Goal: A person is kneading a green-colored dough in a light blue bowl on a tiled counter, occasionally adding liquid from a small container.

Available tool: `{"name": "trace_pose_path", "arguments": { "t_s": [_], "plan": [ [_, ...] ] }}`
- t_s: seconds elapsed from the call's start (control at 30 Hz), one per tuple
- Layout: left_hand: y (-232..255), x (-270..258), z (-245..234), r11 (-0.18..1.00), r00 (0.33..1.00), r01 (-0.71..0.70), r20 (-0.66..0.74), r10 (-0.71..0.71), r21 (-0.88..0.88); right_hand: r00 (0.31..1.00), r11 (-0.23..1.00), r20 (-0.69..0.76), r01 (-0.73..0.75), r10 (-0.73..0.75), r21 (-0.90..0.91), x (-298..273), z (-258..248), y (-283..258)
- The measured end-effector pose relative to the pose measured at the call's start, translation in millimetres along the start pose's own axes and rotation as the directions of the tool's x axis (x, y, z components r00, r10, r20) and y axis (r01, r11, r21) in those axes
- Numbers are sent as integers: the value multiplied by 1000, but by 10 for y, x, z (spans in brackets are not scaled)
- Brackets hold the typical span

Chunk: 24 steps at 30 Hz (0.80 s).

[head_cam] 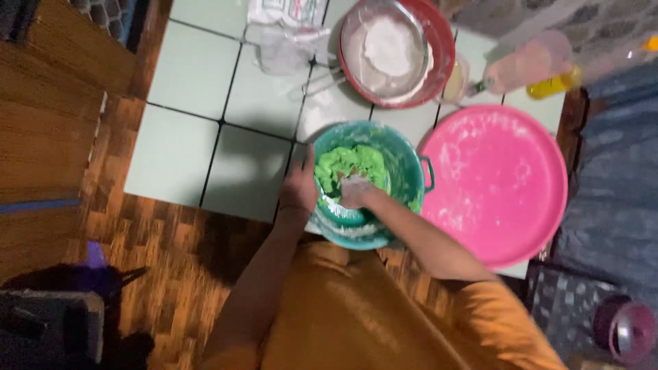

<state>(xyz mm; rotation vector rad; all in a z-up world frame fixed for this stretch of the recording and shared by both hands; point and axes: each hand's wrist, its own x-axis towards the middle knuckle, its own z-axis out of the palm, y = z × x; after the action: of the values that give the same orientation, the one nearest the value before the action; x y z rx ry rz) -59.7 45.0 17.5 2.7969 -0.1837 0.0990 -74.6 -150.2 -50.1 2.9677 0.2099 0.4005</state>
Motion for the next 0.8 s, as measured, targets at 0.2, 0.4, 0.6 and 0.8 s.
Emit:
{"name": "trace_pose_path", "arguments": {
  "t_s": [0.2, 0.4, 0.6, 0.8],
  "plan": [
    [34, 23, -103, 999, 999, 28, 35, -29, 31, 557, 957, 829, -209, -55, 204, 99, -627, 702],
    [5, 74, -30, 998, 997, -19, 72, 24, -66, 461, 761, 874, -620, 153, 194, 541, -1258, 105],
    [-120, 98, 369, 994, 996, 48, 81, -40, -94, 847, 872, 435, -431, 304, 230, -100, -850, -399],
    [-8, 119, -13, 993, 986, 83, 148, -70, -86, 633, 844, 748, -277, -198, 458, -148, -287, 474]
  ]
}}
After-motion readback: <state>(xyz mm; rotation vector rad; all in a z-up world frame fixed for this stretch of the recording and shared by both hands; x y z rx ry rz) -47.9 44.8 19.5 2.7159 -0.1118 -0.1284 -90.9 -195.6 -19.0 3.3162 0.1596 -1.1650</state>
